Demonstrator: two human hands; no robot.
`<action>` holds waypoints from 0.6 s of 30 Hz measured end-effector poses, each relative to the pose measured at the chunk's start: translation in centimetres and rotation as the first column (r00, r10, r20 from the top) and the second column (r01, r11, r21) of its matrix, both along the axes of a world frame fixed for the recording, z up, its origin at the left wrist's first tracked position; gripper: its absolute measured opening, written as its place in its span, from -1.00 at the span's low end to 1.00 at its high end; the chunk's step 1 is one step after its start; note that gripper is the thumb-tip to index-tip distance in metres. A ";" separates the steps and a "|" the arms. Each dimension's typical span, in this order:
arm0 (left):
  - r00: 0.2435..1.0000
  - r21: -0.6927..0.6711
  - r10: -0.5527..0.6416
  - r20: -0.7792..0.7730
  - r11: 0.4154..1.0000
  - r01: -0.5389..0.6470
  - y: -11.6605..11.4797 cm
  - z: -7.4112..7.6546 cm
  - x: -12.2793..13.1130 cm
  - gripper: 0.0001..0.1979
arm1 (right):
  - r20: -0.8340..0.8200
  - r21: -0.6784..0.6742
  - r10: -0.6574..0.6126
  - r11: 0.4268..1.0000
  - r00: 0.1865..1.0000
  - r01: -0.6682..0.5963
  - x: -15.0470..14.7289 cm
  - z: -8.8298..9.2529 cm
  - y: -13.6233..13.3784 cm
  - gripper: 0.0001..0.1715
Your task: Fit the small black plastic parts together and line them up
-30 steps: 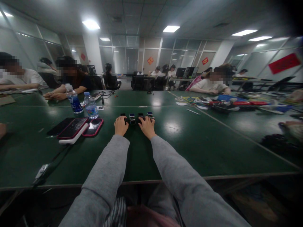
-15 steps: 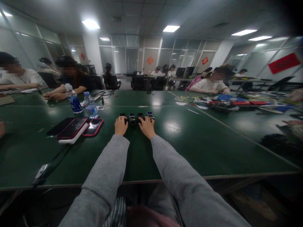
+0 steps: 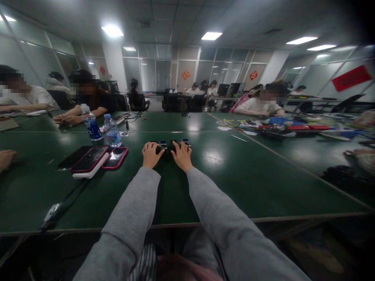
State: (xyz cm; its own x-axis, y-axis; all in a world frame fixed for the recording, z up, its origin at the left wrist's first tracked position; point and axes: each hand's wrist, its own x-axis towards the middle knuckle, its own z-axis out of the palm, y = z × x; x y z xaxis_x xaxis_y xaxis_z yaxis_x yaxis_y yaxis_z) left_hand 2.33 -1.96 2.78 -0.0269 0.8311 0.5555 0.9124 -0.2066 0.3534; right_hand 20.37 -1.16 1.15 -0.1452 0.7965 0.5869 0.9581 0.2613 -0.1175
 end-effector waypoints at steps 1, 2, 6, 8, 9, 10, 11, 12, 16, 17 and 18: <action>1.000 -0.003 -0.011 -0.017 1.000 0.011 -0.1 0.1 0.1 -0.70 | -0.023 0.013 -0.008 1.000 1.000 0.008 0.1 0.0 0.1 -0.43; 0.999 -0.011 -0.022 -0.034 1.000 0.021 -0.1 0.1 0.1 -0.69 | -0.048 0.022 -0.017 1.000 0.999 0.018 0.2 0.0 0.2 -0.44; 0.996 -0.039 -0.048 -0.076 0.998 0.045 0.0 -0.3 0.0 -0.70 | -0.170 0.033 -0.062 0.997 0.983 0.068 1.3 -0.3 0.9 -0.49; 0.996 -0.041 -0.050 -0.075 0.998 0.047 0.1 -0.6 -0.2 -0.72 | -0.232 0.017 -0.089 0.995 0.969 0.096 1.9 -0.6 1.4 -0.50; 0.996 -0.041 -0.052 -0.072 0.998 0.049 0.2 -0.7 -0.3 -0.73 | -0.263 0.002 -0.104 0.994 0.959 0.108 2.2 -0.7 1.7 -0.51; 0.996 -0.043 -0.057 -0.071 0.998 0.054 0.3 -0.7 -0.3 -0.73 | -0.292 -0.016 -0.121 0.992 0.949 0.121 2.4 -0.9 1.9 -0.52; 0.995 -0.045 -0.064 -0.071 0.997 0.061 0.3 -0.8 -0.4 -0.73 | -0.320 -0.037 -0.138 0.990 0.937 0.133 2.6 -1.0 2.1 -0.53; 0.995 -0.047 -0.069 -0.072 0.997 0.066 0.3 -0.8 -0.5 -0.73 | -0.345 -0.057 -0.154 0.988 0.926 0.143 2.8 -1.1 2.3 -0.53; 0.995 -0.044 -0.066 -0.069 0.997 0.063 0.4 -0.9 -0.6 -0.75 | -0.406 -0.111 -0.188 0.982 0.894 0.156 3.1 -1.3 2.7 -0.55; 0.996 -0.040 -0.065 -0.065 0.997 0.062 0.4 -0.9 -0.6 -0.75 | -0.408 -0.117 -0.189 0.981 0.893 0.154 3.1 -1.4 2.8 -0.55; 0.996 -0.036 -0.066 -0.060 0.997 0.064 0.5 -0.9 -0.6 -0.75 | -0.408 -0.121 -0.189 0.981 0.893 0.153 3.1 -1.4 2.8 -0.56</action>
